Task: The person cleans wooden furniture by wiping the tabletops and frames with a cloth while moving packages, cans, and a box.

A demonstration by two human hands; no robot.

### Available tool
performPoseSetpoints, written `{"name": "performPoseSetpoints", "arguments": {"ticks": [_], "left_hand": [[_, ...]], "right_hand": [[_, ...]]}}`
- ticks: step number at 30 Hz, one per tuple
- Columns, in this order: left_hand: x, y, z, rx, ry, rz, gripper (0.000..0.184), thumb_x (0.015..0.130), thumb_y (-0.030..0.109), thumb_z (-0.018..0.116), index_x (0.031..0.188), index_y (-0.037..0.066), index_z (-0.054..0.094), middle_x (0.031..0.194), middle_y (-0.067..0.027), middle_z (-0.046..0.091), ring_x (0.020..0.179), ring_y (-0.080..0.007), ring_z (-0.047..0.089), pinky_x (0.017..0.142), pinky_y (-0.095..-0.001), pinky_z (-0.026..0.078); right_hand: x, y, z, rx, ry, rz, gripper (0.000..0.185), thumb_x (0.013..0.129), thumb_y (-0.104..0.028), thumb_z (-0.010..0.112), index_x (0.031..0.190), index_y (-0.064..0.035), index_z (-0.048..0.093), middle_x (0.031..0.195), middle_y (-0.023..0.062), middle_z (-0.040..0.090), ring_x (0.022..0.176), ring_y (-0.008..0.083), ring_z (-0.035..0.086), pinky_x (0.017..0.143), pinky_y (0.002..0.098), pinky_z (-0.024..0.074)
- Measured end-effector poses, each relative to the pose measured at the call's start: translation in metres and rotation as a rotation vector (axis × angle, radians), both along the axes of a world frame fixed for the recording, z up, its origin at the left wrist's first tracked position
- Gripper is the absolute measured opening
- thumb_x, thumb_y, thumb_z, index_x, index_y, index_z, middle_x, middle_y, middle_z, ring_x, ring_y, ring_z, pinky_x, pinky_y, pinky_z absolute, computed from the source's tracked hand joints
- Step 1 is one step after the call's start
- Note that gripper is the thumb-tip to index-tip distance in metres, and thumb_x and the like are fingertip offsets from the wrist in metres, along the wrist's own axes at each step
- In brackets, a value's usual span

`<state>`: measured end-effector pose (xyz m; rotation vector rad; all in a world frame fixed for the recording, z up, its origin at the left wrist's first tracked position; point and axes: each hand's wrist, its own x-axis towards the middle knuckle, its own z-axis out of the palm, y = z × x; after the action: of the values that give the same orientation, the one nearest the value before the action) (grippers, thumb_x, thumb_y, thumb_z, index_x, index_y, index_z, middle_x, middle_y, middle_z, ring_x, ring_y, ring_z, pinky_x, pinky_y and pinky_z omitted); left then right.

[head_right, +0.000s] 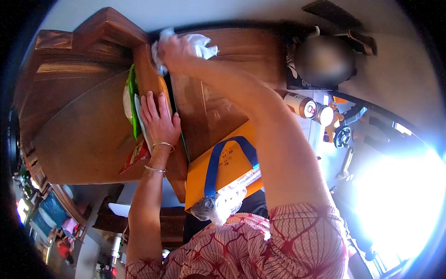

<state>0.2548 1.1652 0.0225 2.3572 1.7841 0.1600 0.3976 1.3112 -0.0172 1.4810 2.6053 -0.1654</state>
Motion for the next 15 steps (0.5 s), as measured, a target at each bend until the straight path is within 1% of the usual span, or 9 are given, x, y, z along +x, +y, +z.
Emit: {"name": "performPoseSetpoints", "arguments": {"ticks": [1, 2, 4, 7, 9, 11, 12, 14, 15], "left_hand": [[0.000, -0.001, -0.001, -0.002, 0.000, -0.006, 0.069, 0.070, 0.022, 0.062, 0.132, 0.004, 0.038, 0.141, -0.0229, 0.025, 0.130, -0.0426, 0.022, 0.107, -0.0532, 0.018], [-0.001, -0.001, -0.002, 0.006, -0.013, -0.010, 0.069, 0.070, 0.023, 0.062, 0.132, 0.004, 0.038, 0.141, -0.0230, 0.025, 0.130, -0.0426, 0.022, 0.106, -0.0532, 0.019], [-0.002, 0.000, -0.003, 0.026, -0.027, 0.003, 0.069, 0.070, 0.023, 0.063, 0.132, 0.004, 0.038, 0.141, -0.0231, 0.025, 0.130, -0.0425, 0.022, 0.106, -0.0532, 0.019], [-0.003, 0.001, 0.000, 0.011, -0.053, -0.004, 0.069, 0.071, 0.023, 0.063, 0.133, 0.005, 0.038, 0.141, -0.0226, 0.025, 0.130, -0.0428, 0.022, 0.106, -0.0532, 0.019], [-0.003, 0.001, 0.001, -0.012, -0.041, 0.002, 0.069, 0.071, 0.023, 0.063, 0.133, 0.005, 0.038, 0.141, -0.0225, 0.025, 0.130, -0.0433, 0.023, 0.106, -0.0532, 0.020], [-0.004, 0.003, 0.000, -0.015, -0.055, 0.011, 0.069, 0.071, 0.023, 0.063, 0.133, 0.005, 0.038, 0.141, -0.0225, 0.025, 0.130, -0.0435, 0.023, 0.106, -0.0533, 0.020], [-0.004, 0.002, 0.001, -0.026, -0.068, 0.006, 0.069, 0.071, 0.023, 0.063, 0.133, 0.004, 0.037, 0.141, -0.0224, 0.025, 0.130, -0.0437, 0.023, 0.106, -0.0534, 0.020], [-0.004, 0.002, -0.001, -0.021, -0.043, 0.010, 0.070, 0.072, 0.025, 0.063, 0.133, 0.003, 0.037, 0.141, -0.0221, 0.025, 0.130, -0.0433, 0.022, 0.107, -0.0535, 0.020], [-0.002, 0.002, 0.003, -0.031, -0.038, 0.010, 0.070, 0.072, 0.025, 0.063, 0.133, 0.003, 0.036, 0.141, -0.0218, 0.025, 0.131, -0.0431, 0.022, 0.107, -0.0534, 0.020]], "right_hand": [[0.001, -0.015, 0.006, -0.050, -0.081, 0.185, 0.038, 0.079, -0.034, 0.061, 0.111, -0.0121, 0.059, 0.124, 0.0037, 0.047, 0.110, 0.0285, 0.043, 0.087, 0.0447, 0.0425], [0.004, -0.029, 0.006, -0.049, -0.082, 0.184, 0.038, 0.079, -0.034, 0.061, 0.111, -0.0121, 0.059, 0.124, 0.0037, 0.047, 0.110, 0.0285, 0.043, 0.087, 0.0447, 0.0425], [0.013, -0.050, -0.004, 0.051, 0.228, 0.150, 0.033, 0.077, -0.030, 0.063, 0.106, -0.0133, 0.064, 0.126, 0.0009, 0.047, 0.109, 0.0266, 0.043, 0.087, 0.0418, 0.0422], [0.017, -0.050, -0.003, -0.036, 0.166, 0.220, 0.037, 0.077, -0.028, 0.063, 0.112, -0.0150, 0.063, 0.129, -0.0001, 0.045, 0.108, 0.0255, 0.043, 0.086, 0.0398, 0.0428], [0.020, -0.037, 0.004, -0.008, 0.176, 0.265, 0.037, 0.076, -0.029, 0.064, 0.110, -0.0148, 0.063, 0.124, 0.0014, 0.048, 0.106, 0.0254, 0.044, 0.086, 0.0388, 0.0433], [0.019, -0.014, 0.006, -0.056, 0.192, 0.317, 0.038, 0.075, -0.033, 0.064, 0.108, -0.0134, 0.063, 0.118, 0.0035, 0.051, 0.103, 0.0256, 0.046, 0.085, 0.0387, 0.0444], [0.015, -0.005, 0.005, -0.013, 0.193, 0.290, 0.040, 0.074, -0.038, 0.064, 0.105, -0.0126, 0.063, 0.112, 0.0053, 0.053, 0.102, 0.0261, 0.047, 0.082, 0.0383, 0.0462], [0.012, 0.020, 0.007, 0.074, 0.159, 0.206, 0.040, 0.074, -0.041, 0.064, 0.103, -0.0124, 0.063, 0.110, 0.0062, 0.053, 0.100, 0.0270, 0.048, 0.079, 0.0387, 0.0474], [0.008, 0.035, 0.005, 0.089, 0.109, 0.121, 0.039, 0.075, -0.041, 0.063, 0.101, -0.0120, 0.063, 0.104, 0.0067, 0.055, 0.100, 0.0278, 0.050, 0.079, 0.0392, 0.0477]]}}
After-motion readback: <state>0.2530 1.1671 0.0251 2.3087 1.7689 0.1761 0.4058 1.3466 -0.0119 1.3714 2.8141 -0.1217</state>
